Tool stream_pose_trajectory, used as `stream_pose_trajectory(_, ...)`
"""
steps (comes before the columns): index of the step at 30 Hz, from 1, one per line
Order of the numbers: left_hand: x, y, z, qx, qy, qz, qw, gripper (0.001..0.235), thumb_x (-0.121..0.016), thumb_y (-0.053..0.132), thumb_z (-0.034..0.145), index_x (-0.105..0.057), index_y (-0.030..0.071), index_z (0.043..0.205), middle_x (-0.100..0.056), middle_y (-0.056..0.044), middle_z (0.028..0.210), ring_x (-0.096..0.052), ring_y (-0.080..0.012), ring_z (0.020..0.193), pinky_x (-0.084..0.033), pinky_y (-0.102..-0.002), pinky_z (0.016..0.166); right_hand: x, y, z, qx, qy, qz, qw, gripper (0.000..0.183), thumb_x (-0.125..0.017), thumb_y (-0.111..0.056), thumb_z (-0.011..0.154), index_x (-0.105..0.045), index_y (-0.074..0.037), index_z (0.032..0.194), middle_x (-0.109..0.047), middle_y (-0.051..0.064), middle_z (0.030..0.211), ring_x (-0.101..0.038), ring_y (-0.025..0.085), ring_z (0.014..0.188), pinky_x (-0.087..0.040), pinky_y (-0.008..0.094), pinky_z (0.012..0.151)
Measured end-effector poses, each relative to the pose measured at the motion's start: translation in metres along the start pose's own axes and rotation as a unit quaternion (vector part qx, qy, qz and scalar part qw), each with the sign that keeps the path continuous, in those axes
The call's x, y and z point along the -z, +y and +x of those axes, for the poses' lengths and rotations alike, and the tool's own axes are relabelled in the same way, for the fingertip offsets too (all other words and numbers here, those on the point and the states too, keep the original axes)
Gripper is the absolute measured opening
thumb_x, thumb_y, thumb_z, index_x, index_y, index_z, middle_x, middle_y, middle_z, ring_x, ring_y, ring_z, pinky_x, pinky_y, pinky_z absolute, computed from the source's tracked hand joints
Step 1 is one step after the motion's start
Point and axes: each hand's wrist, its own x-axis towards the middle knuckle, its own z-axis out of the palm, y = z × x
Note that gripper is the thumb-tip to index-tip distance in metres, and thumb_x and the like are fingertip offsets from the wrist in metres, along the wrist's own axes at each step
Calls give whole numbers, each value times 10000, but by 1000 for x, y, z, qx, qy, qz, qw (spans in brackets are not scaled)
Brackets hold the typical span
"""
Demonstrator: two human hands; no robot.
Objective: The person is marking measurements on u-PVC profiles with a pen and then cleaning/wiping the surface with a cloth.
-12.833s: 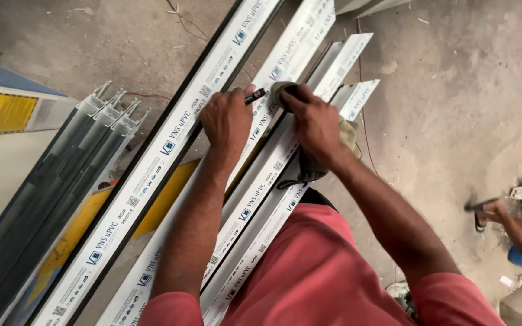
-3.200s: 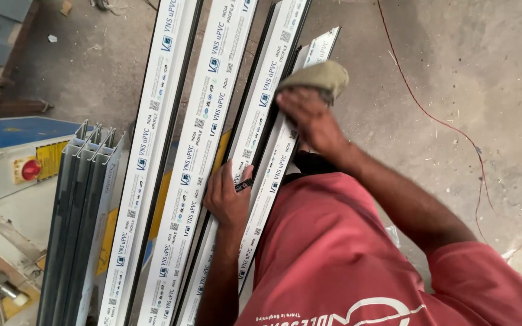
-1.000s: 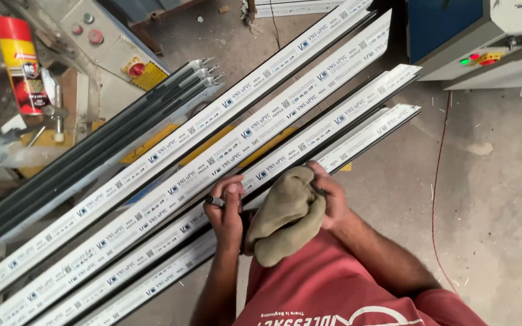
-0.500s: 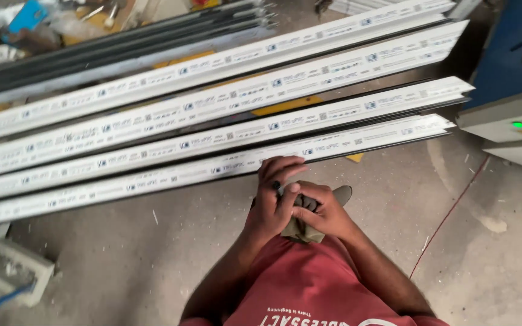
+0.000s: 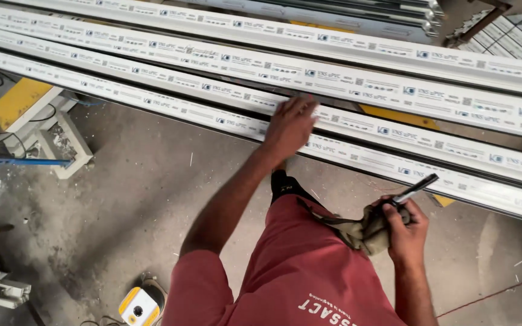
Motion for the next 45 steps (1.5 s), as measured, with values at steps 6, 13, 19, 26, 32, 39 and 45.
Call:
stream_pose_trajectory(6, 45, -180, 40, 44, 1, 189, 981, 568, -684, 258, 989, -510, 31, 1480, -404, -197, 1586, -339, -369, 1500, -263, -544, 1245, -36, 20, 28, 11, 85, -6, 996, 131, -600, 60, 1027, -666, 55, 1141, -722, 145, 1021, -706, 209, 933, -593, 333, 864)
stream_pose_trajectory(13, 92, -256, 66, -40, -144, 185, 971, 922, -904, 305, 734, -455, 112, 1516, -378, -192, 1500, -358, -383, 1390, -288, -541, 1183, -111, 47, 81, 80, 156, -29, 984, 70, -620, 35, 1086, -651, 49, 1147, -716, 133, 1080, -702, 204, 973, -591, 329, 896)
stream_pose_trajectory(19, 92, -286, 95, -218, -172, 244, 929, 815, -878, 353, 746, -539, -25, 1384, -551, -227, 1266, -560, -324, 1111, -536, -450, 859, -169, 39, 104, 77, 208, -67, 973, 66, -609, -1, 1104, -635, 41, 1148, -719, 133, 1069, -712, 214, 980, -599, 340, 904)
stream_pose_trajectory(26, 34, -326, 108, -219, -116, 42, 968, 303, -671, 143, 959, -665, -87, 1156, -651, -138, 711, -615, -205, 548, -515, -400, 472, -213, 18, 113, 14, 281, -111, 953, 121, -601, -78, 1102, -649, -7, 1188, -716, 121, 1091, -719, 208, 974, -615, 347, 845)
stream_pose_trajectory(32, 66, -304, 135, -100, -222, 45, 969, 240, -665, 211, 986, -694, -21, 1038, -708, -137, 769, -669, -226, 648, -534, -461, 633, -209, 39, 126, 87, 264, -120, 953, 108, -596, -15, 1103, -643, 45, 1180, -726, 167, 1066, -728, 234, 970, -617, 341, 892)
stream_pose_trajectory(39, 41, -313, 142, -116, -230, -82, 963, 287, -703, 292, 914, -745, 41, 1046, -756, -196, 869, -726, -329, 787, -548, -468, 695, -201, 52, 129, 124, 259, -67, 955, 122, -593, 23, 1111, -643, 56, 1218, -721, 156, 1083, -707, 202, 966, -586, 309, 893)
stream_pose_trajectory(45, 38, -313, 155, 37, -380, -97, 919, 529, -499, 473, 1054, -746, 16, 956, -746, -138, 778, -773, -305, 752, -579, -475, 710, -209, 47, 126, 148, 244, -81, 955, 127, -567, 18, 1123, -624, 58, 1230, -713, 152, 1031, -683, 197, 933, -580, 312, 870)
